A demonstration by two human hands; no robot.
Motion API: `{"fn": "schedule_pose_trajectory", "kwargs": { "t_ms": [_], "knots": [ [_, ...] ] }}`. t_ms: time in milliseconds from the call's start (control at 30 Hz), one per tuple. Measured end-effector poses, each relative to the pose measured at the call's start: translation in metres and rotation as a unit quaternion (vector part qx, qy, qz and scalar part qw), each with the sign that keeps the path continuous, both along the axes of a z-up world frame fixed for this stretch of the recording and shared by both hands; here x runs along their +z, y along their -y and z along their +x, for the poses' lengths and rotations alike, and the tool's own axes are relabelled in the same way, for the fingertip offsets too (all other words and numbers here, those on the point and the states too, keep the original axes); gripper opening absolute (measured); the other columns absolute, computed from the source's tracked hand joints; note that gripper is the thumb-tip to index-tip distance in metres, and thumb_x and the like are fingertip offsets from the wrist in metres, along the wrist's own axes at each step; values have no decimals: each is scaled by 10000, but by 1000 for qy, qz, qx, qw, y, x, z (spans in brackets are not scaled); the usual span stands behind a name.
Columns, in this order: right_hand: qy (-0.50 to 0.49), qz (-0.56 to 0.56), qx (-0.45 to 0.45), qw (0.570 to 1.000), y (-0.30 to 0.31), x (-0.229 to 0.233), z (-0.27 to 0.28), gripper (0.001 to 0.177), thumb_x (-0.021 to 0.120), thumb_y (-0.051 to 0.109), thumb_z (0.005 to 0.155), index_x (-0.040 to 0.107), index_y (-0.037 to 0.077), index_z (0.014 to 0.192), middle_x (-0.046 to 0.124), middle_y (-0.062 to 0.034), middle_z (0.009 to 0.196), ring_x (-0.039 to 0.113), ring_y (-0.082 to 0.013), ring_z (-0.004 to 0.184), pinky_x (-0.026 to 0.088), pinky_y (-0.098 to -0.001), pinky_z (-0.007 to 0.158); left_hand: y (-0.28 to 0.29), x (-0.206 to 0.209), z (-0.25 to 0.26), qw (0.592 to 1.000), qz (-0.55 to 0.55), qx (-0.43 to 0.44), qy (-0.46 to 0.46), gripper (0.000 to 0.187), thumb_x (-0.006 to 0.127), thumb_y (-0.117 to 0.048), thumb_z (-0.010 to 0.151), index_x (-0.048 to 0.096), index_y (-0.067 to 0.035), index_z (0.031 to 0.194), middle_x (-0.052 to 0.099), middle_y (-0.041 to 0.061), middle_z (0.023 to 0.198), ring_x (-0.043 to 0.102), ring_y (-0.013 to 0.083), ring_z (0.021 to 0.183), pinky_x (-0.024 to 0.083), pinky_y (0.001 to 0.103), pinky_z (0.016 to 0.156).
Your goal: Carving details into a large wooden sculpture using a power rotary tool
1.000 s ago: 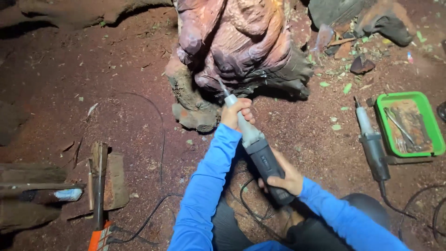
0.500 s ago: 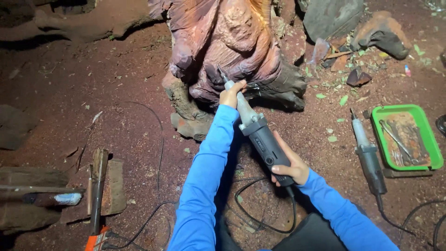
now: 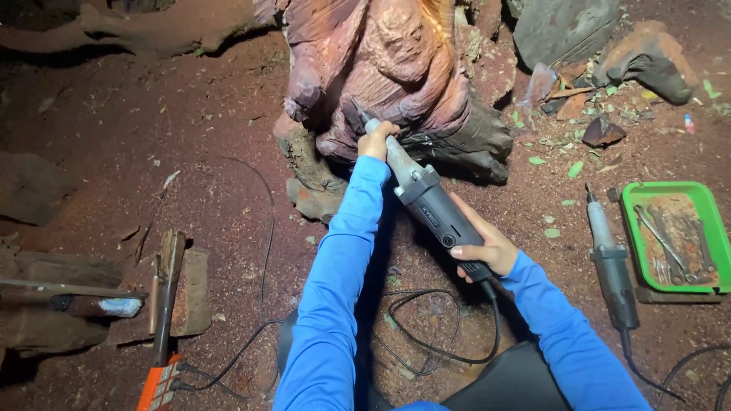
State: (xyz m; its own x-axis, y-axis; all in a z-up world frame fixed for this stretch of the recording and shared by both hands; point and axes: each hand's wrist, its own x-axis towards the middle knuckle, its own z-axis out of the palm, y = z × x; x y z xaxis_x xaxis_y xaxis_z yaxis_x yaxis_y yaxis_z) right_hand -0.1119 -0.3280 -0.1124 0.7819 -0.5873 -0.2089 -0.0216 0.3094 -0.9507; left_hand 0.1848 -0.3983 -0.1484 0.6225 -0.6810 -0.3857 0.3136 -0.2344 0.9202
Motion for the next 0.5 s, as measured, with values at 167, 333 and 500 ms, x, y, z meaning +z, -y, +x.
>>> {"fn": "schedule_pose_trajectory", "kwargs": {
  "t_ms": [167, 333, 500],
  "knots": [
    [-10, 2, -2, 1000, 5, -1, -6, 997, 772, 32, 692, 380, 289, 1572, 637, -309, 829, 738, -432, 502, 642, -466, 345, 2, -5, 1, 1000, 15, 10, -3, 763, 838, -378, 618, 675, 52, 1226, 588, 271, 1349, 567, 389, 1281, 448, 505, 1058],
    [-20, -9, 18, 1000, 12, 15, -2, 991, 767, 52, 708, 355, 282, 1580, 645, -299, 876, 744, -405, 514, 651, -446, 363, 9, -7, 6, 1000, 15, 19, -10, 705, 829, -365, 615, 715, 63, 1163, 618, 280, 1308, 582, 400, 1265, 451, 510, 1050],
    [-14, -11, 19, 1000, 13, 12, -5, 1002, 779, 64, 693, 362, 287, 1577, 652, -299, 882, 742, -403, 496, 651, -444, 349, 14, -9, 5, 999, 26, 28, -13, 683, 837, -359, 590, 729, 42, 1131, 645, 259, 1257, 607, 370, 1230, 465, 486, 1033]
  ]
}}
